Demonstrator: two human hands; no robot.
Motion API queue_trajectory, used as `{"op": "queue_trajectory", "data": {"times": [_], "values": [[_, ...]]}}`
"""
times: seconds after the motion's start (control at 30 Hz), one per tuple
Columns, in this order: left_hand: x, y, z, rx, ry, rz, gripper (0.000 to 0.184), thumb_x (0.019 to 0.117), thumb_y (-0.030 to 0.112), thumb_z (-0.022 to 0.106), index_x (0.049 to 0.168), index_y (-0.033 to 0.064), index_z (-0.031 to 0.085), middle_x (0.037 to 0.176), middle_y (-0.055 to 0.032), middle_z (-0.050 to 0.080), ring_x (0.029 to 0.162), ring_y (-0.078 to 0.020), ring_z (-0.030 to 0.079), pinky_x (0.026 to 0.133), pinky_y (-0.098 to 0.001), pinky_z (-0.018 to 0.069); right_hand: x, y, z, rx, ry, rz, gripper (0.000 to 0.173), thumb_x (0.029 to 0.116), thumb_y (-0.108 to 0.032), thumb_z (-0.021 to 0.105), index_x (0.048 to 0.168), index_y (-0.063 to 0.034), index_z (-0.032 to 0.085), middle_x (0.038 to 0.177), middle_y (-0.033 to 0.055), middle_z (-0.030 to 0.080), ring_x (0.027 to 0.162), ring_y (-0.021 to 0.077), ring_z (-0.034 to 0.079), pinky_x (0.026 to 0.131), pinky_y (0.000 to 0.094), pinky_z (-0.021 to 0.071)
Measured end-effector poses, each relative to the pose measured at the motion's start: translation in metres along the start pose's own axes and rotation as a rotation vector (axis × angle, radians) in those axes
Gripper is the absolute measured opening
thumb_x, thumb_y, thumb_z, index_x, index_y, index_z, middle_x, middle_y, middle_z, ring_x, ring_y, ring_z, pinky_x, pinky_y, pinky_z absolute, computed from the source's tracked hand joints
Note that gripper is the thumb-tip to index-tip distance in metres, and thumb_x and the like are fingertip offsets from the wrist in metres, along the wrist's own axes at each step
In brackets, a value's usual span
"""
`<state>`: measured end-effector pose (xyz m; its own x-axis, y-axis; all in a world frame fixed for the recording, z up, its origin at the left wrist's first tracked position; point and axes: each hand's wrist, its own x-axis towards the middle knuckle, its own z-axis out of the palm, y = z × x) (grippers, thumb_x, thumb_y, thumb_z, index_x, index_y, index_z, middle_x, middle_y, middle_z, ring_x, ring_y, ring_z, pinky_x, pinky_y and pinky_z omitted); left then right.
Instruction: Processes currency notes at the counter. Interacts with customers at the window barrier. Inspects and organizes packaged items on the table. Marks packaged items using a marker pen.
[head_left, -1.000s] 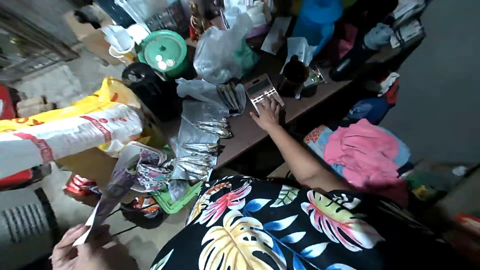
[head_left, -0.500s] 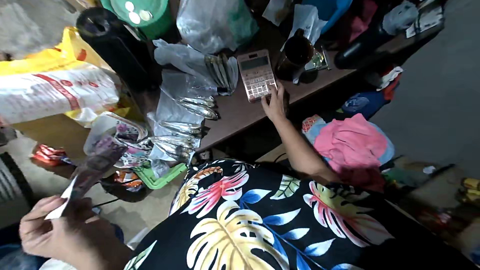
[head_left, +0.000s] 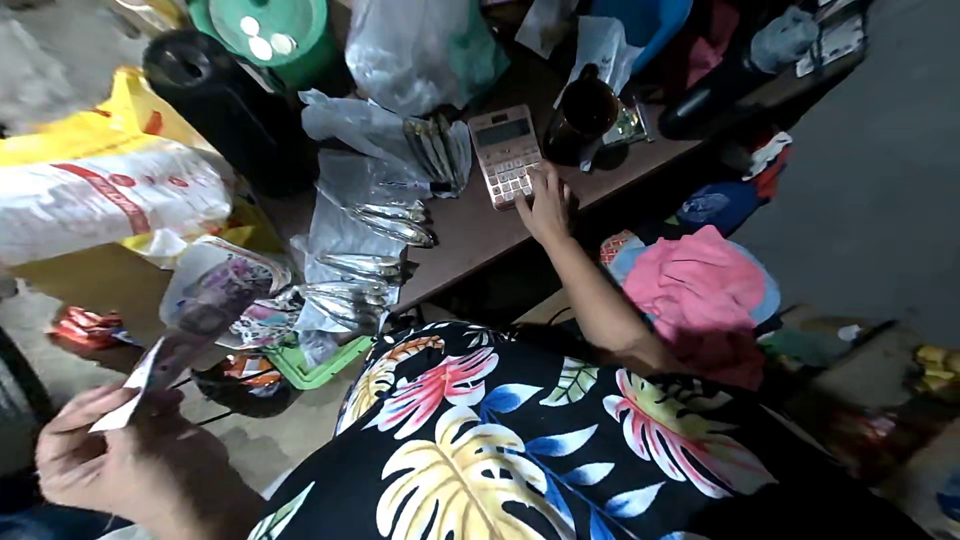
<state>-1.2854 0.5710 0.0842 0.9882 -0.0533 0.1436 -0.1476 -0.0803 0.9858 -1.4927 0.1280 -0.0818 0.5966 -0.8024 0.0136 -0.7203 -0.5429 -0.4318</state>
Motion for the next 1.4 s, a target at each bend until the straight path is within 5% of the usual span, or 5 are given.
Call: {"op": "queue_trajectory", "data": {"times": [0.5,0.63,0.83,1.1,1.4], "values": [[-0.002,0.004,-0.015,-0.002,0.153,-0.018,0.018,0.0975,-0.013,0.04,0.1,0.0006,0.052,0.087,-0.0009,0.061,0.073,-0.0093,0.062,0.071,-0.0249,0.0568,-0.007,-0.009,0.01,-0.366,-0.09,-0.181,0.071,0.1038,-0.053,0.044,0.161,-0.0123,0.033,0.162,0.02,0.037,0.143,0.0413,0.046,0.122,0.062,0.0206],[-0.007,0.011,-0.01,0.006,0.181,-0.042,0.019,0.0981,-0.014,0.039,0.1,-0.0005,0.052,0.086,-0.0012,0.06,0.072,-0.0088,0.062,0.07,-0.0237,0.057,0.005,-0.007,0.006,-0.346,-0.072,-0.16,0.069,0.1022,-0.058,0.045,0.156,-0.0145,0.045,0.158,0.0193,0.044,0.141,0.0397,0.047,0.121,0.0696,0.0114],[-0.001,0.007,-0.017,0.026,0.154,-0.021,0.019,0.0991,-0.013,0.038,0.102,-0.0008,0.052,0.087,-0.0004,0.059,0.072,-0.0078,0.061,0.07,-0.0234,0.0565,0.004,-0.017,0.013,-0.279,-0.119,-0.106,0.055,0.1026,-0.057,0.046,0.148,-0.0276,0.056,0.17,0.0106,0.024,0.155,0.0387,0.024,0.121,0.071,0.0029],[0.011,0.013,-0.003,0.028,0.171,-0.066,0.021,0.0974,-0.016,0.038,0.098,-0.0001,0.052,0.083,0.0009,0.06,0.066,-0.006,0.06,0.066,-0.0212,0.0555,-0.011,-0.012,0.009,-0.159,-0.003,-0.072,0.06,0.1036,-0.046,0.05,0.15,-0.0086,0.05,0.162,0.0169,0.038,0.13,0.038,0.055,0.102,0.0578,0.0423],[0.043,-0.032,-0.044,-0.025,0.114,0.03,0.02,0.0948,-0.007,0.045,0.099,0.0084,0.058,0.097,0.0093,0.067,0.08,-0.0022,0.065,0.071,-0.022,0.0574,-0.018,-0.055,0.017,-0.044,0.061,-0.101,0.05,0.1039,-0.038,0.053,0.144,-0.0075,0.056,0.16,0.0235,0.037,0.14,0.0454,0.044,0.113,0.0575,0.0394]]}}
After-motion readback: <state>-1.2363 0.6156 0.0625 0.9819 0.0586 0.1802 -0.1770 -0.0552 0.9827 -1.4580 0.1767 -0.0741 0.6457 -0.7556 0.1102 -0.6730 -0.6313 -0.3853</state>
